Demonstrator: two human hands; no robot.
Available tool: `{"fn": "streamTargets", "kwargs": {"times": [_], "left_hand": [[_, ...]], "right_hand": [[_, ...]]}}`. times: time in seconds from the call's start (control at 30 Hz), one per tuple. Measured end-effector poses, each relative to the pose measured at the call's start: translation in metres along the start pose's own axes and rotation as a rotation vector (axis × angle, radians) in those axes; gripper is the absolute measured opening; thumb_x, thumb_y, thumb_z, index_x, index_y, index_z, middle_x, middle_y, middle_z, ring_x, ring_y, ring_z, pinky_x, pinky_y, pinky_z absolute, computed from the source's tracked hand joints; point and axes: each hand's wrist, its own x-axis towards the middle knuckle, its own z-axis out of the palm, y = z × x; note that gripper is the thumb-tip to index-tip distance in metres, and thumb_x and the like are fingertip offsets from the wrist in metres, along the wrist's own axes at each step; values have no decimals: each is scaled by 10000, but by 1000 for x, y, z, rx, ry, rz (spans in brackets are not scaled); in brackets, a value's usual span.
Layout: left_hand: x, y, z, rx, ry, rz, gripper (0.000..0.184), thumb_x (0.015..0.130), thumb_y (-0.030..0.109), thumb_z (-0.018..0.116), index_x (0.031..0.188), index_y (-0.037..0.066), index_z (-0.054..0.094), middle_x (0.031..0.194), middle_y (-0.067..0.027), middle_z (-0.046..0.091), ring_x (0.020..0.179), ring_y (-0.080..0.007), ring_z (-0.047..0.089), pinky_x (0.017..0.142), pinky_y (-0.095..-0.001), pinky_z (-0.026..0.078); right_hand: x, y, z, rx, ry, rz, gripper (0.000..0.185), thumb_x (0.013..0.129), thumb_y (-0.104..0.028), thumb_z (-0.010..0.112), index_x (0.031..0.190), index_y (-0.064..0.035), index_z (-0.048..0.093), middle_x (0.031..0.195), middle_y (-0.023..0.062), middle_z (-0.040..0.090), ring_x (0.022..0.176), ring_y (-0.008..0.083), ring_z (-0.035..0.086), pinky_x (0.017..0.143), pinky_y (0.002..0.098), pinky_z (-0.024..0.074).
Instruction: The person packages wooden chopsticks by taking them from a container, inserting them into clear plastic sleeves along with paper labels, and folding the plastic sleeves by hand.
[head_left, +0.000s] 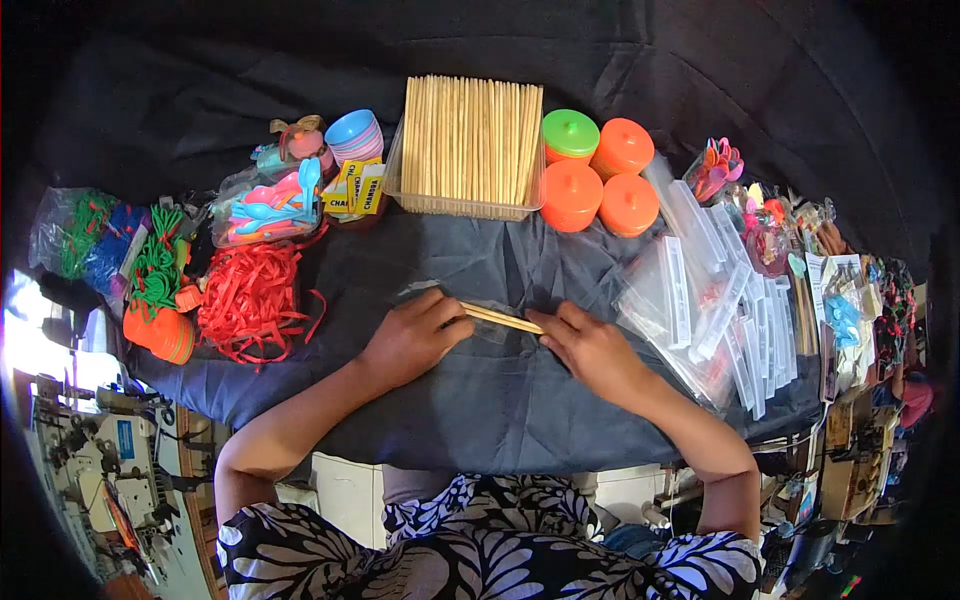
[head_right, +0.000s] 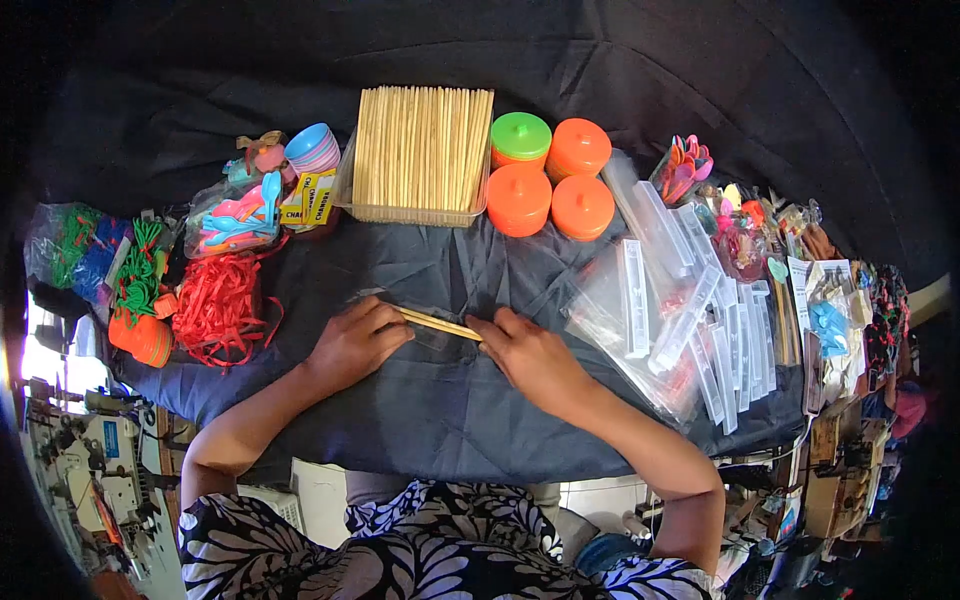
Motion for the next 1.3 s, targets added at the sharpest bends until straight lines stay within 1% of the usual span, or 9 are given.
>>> {"fn": "streamTargets", "kwargs": {"times": [0.07, 0.27, 0.47, 0.53, 0.73, 0.87, 0.93, 1.03, 1.3], "left_hand": [[-2, 1, 4, -23, 61, 24, 157, 720, 102, 640, 870, 110, 593, 866, -12, 524, 813, -170, 583, 609, -291, 522], [-4, 6, 4, -84, 57, 38, 156, 741, 71, 613, 891, 108, 590, 869, -18, 529, 815, -169, 612, 585, -283, 536], [-3, 6, 0, -10, 4, 86, 184, 726, 93, 608, 903, 125, 572, 866, -12, 499, 809, -148, 600, 584, -268, 541], [-2, 7, -2, 36, -7, 123, 185, 718, 101, 610, 895, 130, 565, 865, -9, 489, 808, -142, 597, 585, -260, 541], [0, 12, -9, 133, -41, 200, 184, 705, 119, 615, 874, 142, 546, 862, -1, 467, 806, -128, 590, 620, -237, 541], [0, 7, -11, 107, -27, 245, 186, 705, 128, 617, 875, 144, 545, 860, 3, 469, 801, -124, 588, 638, -238, 544], [-4, 6, -11, 95, -55, 235, 219, 717, 117, 620, 932, 131, 579, 887, -3, 506, 820, -133, 592, 634, -247, 542], [-4, 11, -15, 89, -74, 242, 257, 728, 107, 626, 984, 119, 614, 916, -6, 541, 839, -142, 594, 634, -256, 541], [3, 21, -7, 67, 1, 298, 146, 710, 143, 614, 841, 123, 552, 860, 5, 507, 846, -137, 573, 647, -239, 542]], "right_hand": [[1, -2, 6, -52, 49, -33, 250, 888, -128, 591, 1125, -52, 572, 873, 121, 513, 818, 324, 611, 657, 401, 535], [2, 4, 11, -146, 127, -173, 246, 871, -147, 628, 1095, -63, 575, 881, 114, 559, 835, 312, 593, 694, 401, 512], [-6, 7, -27, -3, -26, -107, 299, 846, -162, 658, 1096, -54, 535, 873, 112, 582, 841, 312, 589, 730, 417, 500], [-10, 10, -36, 12, -252, -11, 275, 850, -141, 646, 1080, -52, 526, 918, 129, 583, 863, 336, 599, 731, 436, 498], [-14, -5, -24, -18, -245, 126, 200, 848, -71, 603, 1025, -38, 518, 937, 171, 556, 854, 378, 601, 707, 469, 503], [-21, -14, -11, -64, -145, 65, 190, 840, -58, 595, 1004, -14, 511, 921, 179, 539, 842, 384, 591, 704, 469, 510], [-24, -22, -9, -204, -119, -39, 264, 727, 23, 601, 971, 29, 503, 943, 179, 526, 881, 322, 603, 670, 368, 552], [-25, -32, -10, -285, -131, -47, 284, 698, 25, 607, 965, 30, 510, 924, 151, 521, 875, 289, 594, 655, 331, 550], [-47, -46, -5, -432, -51, -19, 286, 725, -19, 593, 1001, 18, 527, 881, 129, 527, 857, 265, 591, 636, 313, 545]]}}
